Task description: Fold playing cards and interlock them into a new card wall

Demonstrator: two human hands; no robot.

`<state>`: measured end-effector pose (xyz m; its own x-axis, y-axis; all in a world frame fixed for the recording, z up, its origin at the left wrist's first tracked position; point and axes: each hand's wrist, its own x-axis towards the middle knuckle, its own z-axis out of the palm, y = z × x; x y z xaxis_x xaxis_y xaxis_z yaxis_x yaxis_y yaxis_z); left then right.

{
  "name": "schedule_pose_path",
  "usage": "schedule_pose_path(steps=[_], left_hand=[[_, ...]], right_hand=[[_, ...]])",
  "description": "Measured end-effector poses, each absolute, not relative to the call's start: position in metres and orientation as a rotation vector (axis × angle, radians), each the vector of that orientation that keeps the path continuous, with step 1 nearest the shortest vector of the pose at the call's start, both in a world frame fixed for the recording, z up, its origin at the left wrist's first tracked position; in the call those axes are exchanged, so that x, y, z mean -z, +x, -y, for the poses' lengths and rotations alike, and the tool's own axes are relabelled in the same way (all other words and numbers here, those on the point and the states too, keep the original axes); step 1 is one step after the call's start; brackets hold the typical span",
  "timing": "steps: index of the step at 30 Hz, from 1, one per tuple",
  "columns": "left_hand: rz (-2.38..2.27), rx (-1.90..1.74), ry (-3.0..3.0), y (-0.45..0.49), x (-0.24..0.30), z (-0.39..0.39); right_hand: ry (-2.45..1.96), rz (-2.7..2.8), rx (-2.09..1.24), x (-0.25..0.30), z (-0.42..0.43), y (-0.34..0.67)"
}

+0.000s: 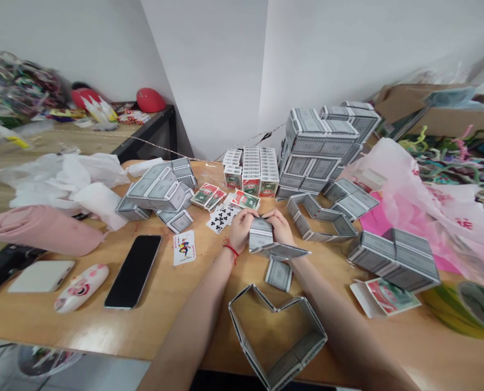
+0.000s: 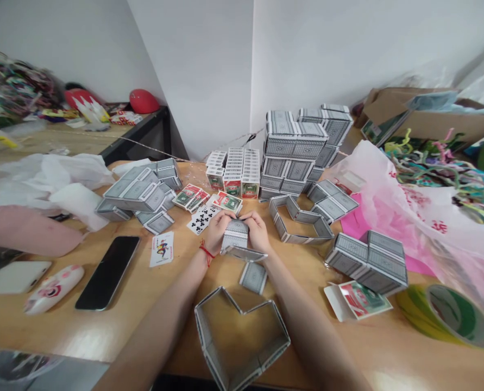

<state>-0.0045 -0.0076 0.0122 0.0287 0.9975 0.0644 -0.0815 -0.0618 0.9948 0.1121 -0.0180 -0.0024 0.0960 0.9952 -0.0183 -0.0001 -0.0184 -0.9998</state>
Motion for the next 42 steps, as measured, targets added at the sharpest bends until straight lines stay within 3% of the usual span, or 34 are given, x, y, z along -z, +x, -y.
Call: schedule_pose_path(steps=[17, 29, 42], left_hand=[[-1.072, -1.206, 1.547, -0.017, -0.009, 0.004], [-1.102, -1.088, 1.553, -0.015, -0.008, 0.0], [-1.224, -1.133, 1.602, -0.012, -0.006, -0.003]], right_hand=[[-0.987, 0.81, -1.829, -0.005, 0.018, 0.124], [-1.149, 0.968, -1.379, 0.008, 0.014, 0.123], [-1.04, 1.059, -1.469, 0.004, 0.016, 0.123]])
